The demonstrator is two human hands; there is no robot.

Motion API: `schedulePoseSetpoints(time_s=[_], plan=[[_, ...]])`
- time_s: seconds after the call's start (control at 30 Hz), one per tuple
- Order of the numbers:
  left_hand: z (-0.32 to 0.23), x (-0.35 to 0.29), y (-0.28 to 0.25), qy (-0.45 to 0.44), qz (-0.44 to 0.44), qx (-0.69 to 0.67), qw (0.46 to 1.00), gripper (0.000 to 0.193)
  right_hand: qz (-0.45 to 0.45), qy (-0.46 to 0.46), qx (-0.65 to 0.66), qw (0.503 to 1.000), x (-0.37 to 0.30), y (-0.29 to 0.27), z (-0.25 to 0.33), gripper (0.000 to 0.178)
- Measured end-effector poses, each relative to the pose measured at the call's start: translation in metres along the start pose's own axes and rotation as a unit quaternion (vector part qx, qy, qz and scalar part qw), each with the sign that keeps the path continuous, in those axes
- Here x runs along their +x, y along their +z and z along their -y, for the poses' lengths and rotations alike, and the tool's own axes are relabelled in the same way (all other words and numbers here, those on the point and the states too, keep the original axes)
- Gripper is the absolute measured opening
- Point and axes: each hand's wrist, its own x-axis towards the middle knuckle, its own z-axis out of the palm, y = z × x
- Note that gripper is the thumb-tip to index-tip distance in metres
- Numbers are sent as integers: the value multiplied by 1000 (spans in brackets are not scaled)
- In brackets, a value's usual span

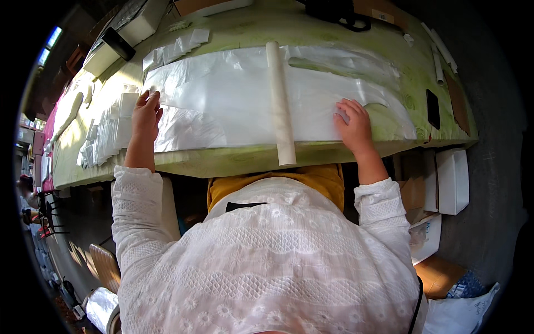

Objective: The person wraps small white rectangular items in clear plastic film using a cylindrical rolling tool. They repeatedly roll the film over each item, fold the edges, and place the wrapped items into a stack on the table.

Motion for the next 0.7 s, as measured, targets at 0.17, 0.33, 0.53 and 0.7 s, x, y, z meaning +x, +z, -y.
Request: schedulePoseSetpoints(time_s=[0.17,0.33,0.53,0.7], plan=[[13,8,7,46,-55,-30,997,48,-13,16,8,1000,0,0,4,26],[4,-30,98,184,104,-58,976,28,-67,-11,23,997,-8,-4,27,24],[36,-131,185,276,367,266,848,44,14,-117,156,981,-31,-5,121,35],[86,-118,196,373,303,375,793,61,76,-40,212,973,-62,-2,152,62]])
